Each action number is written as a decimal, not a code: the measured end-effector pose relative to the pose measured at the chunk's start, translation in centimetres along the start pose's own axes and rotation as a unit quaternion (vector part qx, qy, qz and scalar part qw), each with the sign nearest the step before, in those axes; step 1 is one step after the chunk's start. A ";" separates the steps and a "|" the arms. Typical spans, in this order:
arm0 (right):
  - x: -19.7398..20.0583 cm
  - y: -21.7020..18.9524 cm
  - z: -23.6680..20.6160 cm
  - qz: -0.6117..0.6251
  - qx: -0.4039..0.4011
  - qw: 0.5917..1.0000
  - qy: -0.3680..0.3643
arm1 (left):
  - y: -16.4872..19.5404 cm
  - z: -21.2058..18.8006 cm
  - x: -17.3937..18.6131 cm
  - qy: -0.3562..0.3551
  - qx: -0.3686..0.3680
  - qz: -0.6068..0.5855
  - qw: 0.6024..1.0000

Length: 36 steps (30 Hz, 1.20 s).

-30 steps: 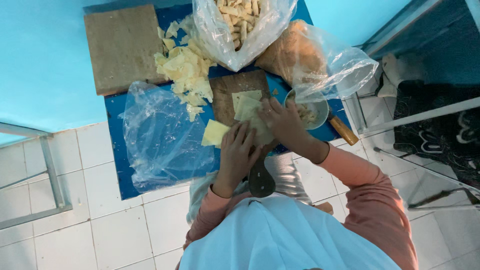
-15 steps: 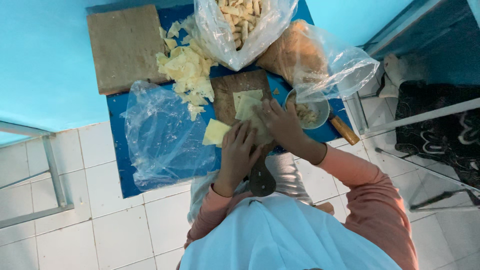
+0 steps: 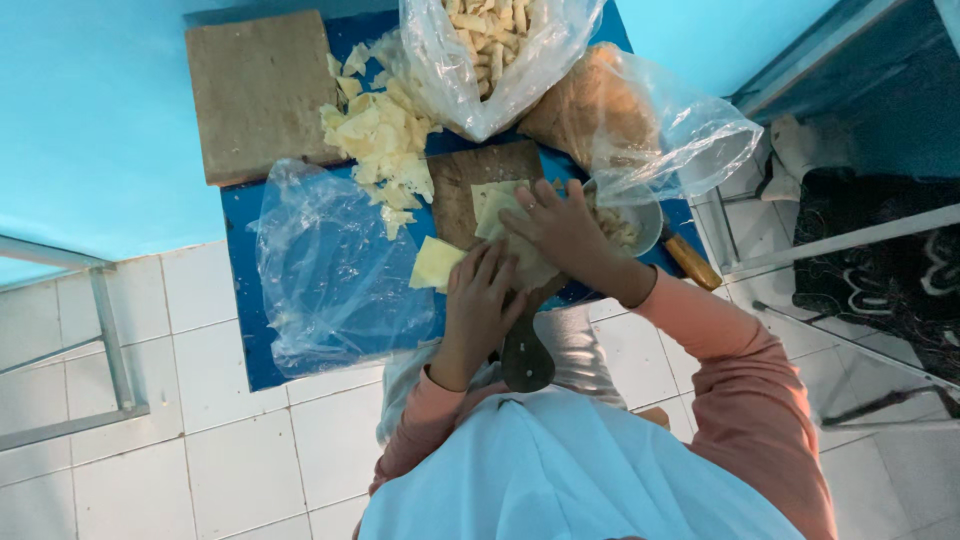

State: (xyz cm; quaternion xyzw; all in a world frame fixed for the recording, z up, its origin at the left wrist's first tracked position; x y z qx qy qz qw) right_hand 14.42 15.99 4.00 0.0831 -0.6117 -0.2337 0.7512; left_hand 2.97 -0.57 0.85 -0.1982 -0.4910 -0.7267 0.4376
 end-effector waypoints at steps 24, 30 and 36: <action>9.0 3.3 -7.4 0.238 -0.264 0.934 0.024 | -0.3 -0.1 0.3 -0.007 0.015 -0.006 1.000; 6.0 2.2 -9.6 0.260 -0.296 0.916 -0.081 | -0.2 0.0 0.6 0.004 0.007 -0.012 1.000; 3.4 0.8 -9.3 0.261 -0.304 0.915 -0.048 | -0.1 0.1 0.5 0.005 0.008 -0.003 1.000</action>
Point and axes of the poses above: each hand's wrist, its own z-axis towards the middle knuckle, its own x-axis out of the back of the hand, y = z × x, the point moved 1 cm from there along z, towards the middle knuckle, and after that the axes turned 5 degrees about -y, right-handed, at the moved point
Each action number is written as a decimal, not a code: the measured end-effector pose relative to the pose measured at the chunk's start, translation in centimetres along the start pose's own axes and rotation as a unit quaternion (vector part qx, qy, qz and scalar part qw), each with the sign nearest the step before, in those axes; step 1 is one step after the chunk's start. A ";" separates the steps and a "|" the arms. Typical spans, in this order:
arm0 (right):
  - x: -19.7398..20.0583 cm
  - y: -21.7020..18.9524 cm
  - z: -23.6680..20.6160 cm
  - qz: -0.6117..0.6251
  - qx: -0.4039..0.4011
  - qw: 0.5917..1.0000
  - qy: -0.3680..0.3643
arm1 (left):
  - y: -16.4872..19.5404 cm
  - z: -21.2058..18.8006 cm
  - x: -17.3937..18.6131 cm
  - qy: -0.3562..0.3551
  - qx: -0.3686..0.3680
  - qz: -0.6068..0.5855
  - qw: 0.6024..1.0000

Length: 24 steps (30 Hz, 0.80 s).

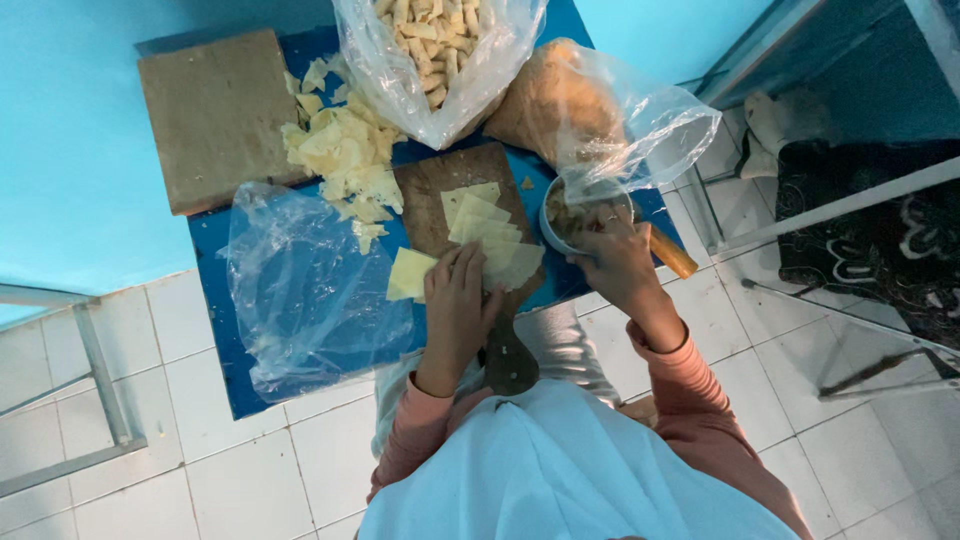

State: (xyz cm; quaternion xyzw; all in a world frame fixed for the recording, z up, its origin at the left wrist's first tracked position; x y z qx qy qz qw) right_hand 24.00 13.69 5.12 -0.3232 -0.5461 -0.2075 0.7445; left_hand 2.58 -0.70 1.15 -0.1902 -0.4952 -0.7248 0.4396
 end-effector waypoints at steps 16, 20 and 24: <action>1.1 -4.6 1.4 0.120 0.084 0.986 0.081 | -1.3 1.5 -0.5 0.040 -0.001 0.069 0.997; -2.6 -7.4 4.7 0.059 0.155 0.986 0.026 | -1.2 1.5 -0.5 0.049 -0.002 0.067 0.997; -4.6 -7.6 5.6 0.014 0.152 0.988 0.004 | -1.2 1.5 -0.7 0.051 -0.002 0.055 0.997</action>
Point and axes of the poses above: each hand's wrist, its own z-axis towards the middle knuckle, its own x-axis out of the back of the hand, y = z × x, the point moved 1 cm from there along z, towards the middle knuckle, and after that the axes turned 5 degrees about -y, right-handed, at the moved point
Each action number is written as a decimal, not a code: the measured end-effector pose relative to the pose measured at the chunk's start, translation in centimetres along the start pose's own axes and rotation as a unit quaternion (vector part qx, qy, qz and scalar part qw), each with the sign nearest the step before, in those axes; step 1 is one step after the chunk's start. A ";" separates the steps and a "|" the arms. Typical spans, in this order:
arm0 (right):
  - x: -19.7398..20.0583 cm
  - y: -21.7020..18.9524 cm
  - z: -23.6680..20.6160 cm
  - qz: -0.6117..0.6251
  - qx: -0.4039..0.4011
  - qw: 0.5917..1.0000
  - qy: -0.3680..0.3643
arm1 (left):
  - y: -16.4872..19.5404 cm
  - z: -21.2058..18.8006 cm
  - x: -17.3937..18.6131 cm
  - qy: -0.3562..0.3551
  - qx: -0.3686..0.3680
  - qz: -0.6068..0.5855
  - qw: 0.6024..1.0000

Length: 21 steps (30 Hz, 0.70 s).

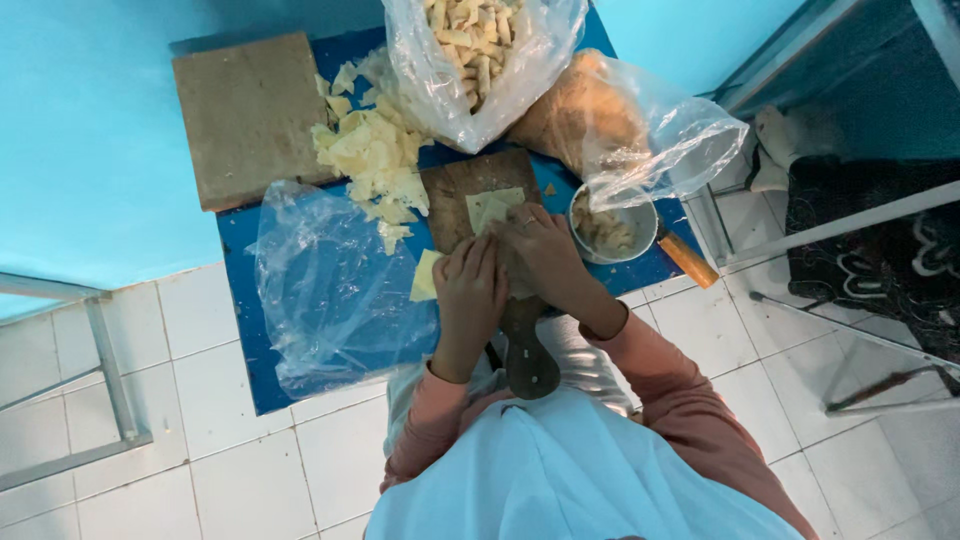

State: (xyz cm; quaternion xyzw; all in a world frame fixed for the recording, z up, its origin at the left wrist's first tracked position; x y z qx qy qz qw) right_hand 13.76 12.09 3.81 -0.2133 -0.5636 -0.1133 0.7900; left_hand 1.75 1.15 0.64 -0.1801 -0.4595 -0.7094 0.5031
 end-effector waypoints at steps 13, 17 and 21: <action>-0.6 0.2 -0.3 -0.192 0.009 0.981 0.011 | 0.0 0.0 -0.1 0.009 0.008 0.004 1.000; 1.2 -0.3 -0.8 -0.207 -0.041 0.976 0.046 | -0.1 -0.1 0.1 0.005 0.007 0.001 1.000; 5.9 0.5 -4.3 -0.075 -0.136 0.984 0.092 | -0.1 -0.1 0.2 0.009 0.008 0.004 1.000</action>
Point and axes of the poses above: each hand's wrist, its own z-axis towards the middle knuckle, its own x-axis out of the back of the hand, y = z × x, the point moved 1 cm from there along z, towards the middle knuckle, and after that the axes turned 5 degrees about -y, right-handed, at the moved point
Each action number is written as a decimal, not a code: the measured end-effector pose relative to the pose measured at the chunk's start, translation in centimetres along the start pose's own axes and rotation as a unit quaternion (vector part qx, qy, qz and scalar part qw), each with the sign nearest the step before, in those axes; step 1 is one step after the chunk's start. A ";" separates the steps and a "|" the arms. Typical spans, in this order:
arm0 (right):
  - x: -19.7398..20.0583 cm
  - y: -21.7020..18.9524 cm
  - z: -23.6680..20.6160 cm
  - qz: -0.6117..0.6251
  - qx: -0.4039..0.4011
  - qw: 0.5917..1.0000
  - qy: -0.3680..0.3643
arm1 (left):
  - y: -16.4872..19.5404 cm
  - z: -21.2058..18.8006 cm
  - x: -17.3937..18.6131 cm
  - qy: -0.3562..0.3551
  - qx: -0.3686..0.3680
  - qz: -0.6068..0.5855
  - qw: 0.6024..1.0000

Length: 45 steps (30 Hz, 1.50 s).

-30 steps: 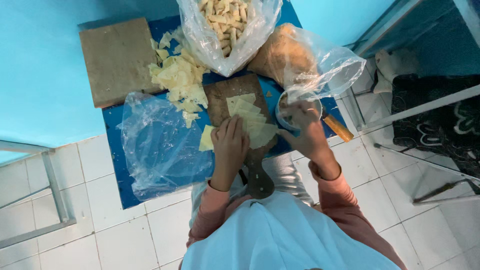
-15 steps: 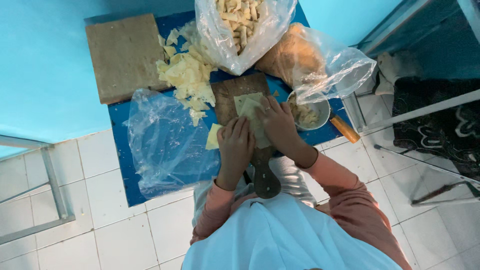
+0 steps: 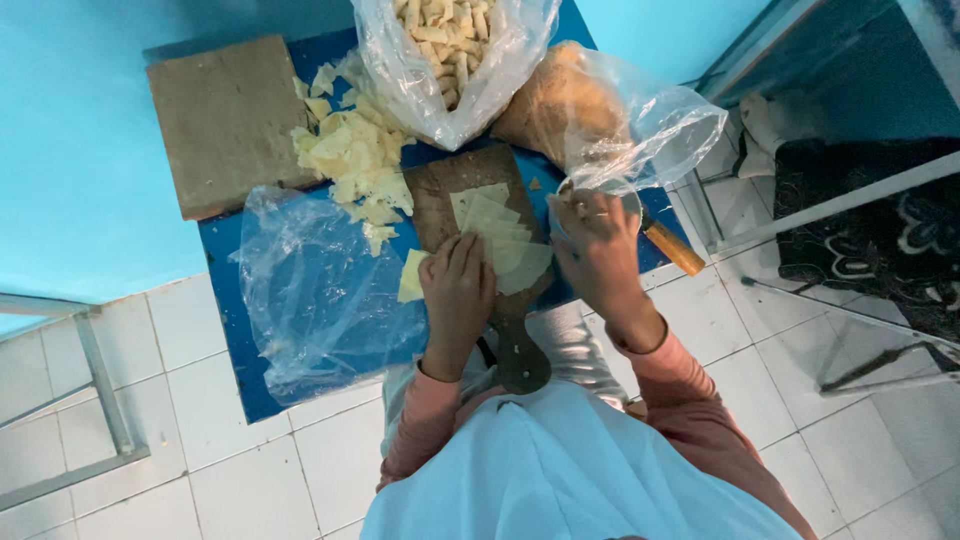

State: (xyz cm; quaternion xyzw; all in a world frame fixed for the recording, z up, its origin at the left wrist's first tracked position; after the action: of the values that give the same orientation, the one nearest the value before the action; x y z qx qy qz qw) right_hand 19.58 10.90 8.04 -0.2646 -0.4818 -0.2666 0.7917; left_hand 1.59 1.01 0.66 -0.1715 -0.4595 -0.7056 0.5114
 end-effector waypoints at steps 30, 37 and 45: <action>-8.8 -2.4 4.6 -0.151 0.125 0.979 -0.062 | -0.3 0.5 -0.8 -0.025 0.013 0.044 0.999; -9.1 -1.9 4.8 -0.306 0.149 0.939 -0.050 | -0.4 0.1 -1.2 -0.027 0.020 0.036 0.999; -7.6 -1.8 4.3 -0.186 0.151 0.967 -0.083 | -0.3 0.2 -1.1 -0.037 0.027 0.042 0.998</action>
State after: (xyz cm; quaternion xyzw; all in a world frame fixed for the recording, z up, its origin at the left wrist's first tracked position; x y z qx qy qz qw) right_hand 12.71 13.73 3.19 -0.0687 -0.6212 -0.3106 0.7162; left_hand 1.76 1.84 -0.16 -0.2029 -0.4890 -0.6641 0.5279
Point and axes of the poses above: each hand's wrist, its own z-axis towards the middle knuckle, its own x-axis out of the back of the hand, y = z × x, the point moved 1 cm from there along z, towards the middle knuckle, and after that the axes turned 5 degrees about -y, right-handed, at the moved point
